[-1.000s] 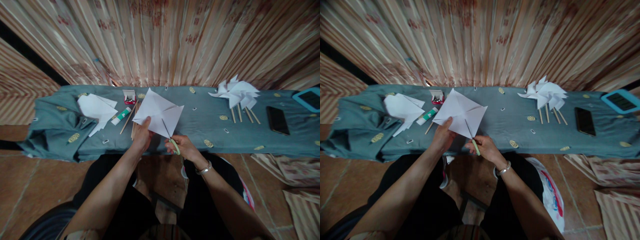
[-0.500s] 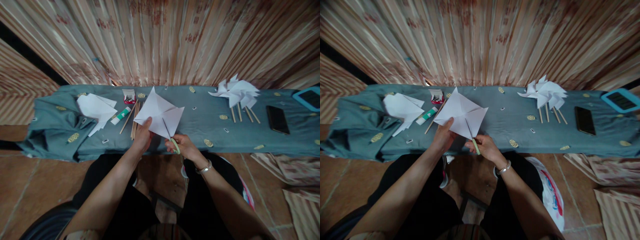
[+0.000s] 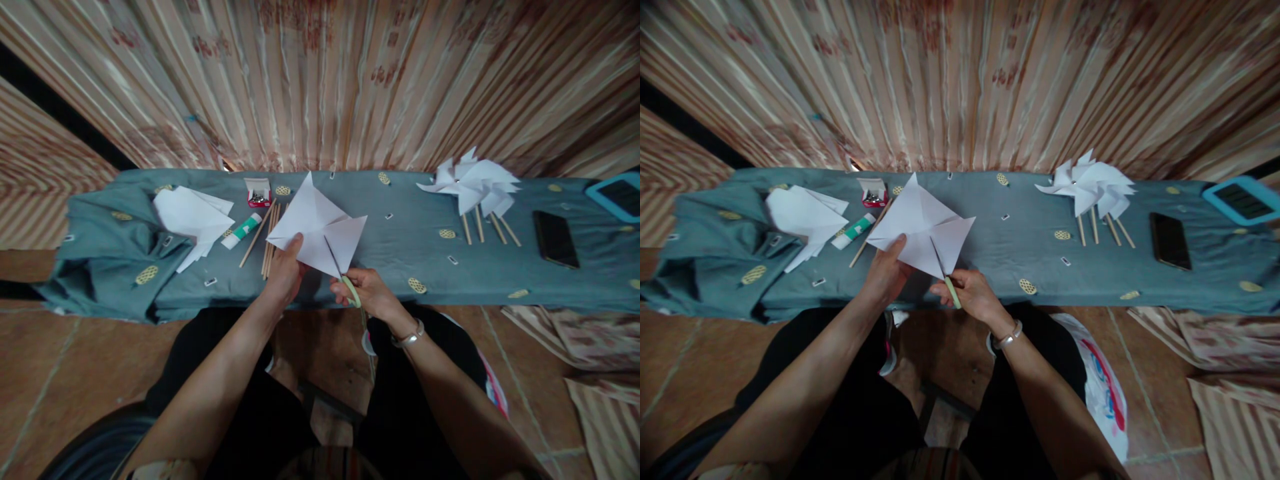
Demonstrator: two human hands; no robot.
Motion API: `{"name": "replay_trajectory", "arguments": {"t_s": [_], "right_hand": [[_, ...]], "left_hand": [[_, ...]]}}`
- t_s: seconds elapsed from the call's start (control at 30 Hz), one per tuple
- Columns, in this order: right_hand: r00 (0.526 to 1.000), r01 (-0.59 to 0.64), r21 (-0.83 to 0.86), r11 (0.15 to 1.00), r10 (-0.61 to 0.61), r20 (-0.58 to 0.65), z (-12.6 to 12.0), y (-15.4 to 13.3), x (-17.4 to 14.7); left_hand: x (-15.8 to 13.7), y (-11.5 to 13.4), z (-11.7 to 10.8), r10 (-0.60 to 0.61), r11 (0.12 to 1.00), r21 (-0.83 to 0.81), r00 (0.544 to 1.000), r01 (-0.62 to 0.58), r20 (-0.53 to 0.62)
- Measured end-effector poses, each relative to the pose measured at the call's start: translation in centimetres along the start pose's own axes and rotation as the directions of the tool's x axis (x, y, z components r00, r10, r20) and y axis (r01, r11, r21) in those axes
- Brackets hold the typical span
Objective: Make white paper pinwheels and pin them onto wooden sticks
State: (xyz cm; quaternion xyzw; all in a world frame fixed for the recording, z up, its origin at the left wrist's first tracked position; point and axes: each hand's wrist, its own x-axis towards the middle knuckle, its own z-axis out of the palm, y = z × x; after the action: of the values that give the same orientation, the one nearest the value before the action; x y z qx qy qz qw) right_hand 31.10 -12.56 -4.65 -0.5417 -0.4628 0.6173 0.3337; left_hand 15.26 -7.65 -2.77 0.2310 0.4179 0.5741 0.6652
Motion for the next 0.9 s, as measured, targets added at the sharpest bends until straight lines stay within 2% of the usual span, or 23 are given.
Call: {"name": "replay_trajectory", "arguments": {"t_s": [0.27, 0.9], "right_hand": [[0.999, 0.027, -0.028, 0.999, -0.027, 0.017, -0.14, 0.34, 0.04], [1.0, 0.003, 0.001, 1.0, -0.003, 0.003, -0.09, 0.13, 0.05]], "left_hand": [[-0.08, 0.04, -0.14, -0.002, 1.0, -0.001, 1.0, 0.002, 0.023], [-0.05, 0.12, 0.13, -0.026, 1.0, -0.018, 0.999, 0.026, -0.025]]}}
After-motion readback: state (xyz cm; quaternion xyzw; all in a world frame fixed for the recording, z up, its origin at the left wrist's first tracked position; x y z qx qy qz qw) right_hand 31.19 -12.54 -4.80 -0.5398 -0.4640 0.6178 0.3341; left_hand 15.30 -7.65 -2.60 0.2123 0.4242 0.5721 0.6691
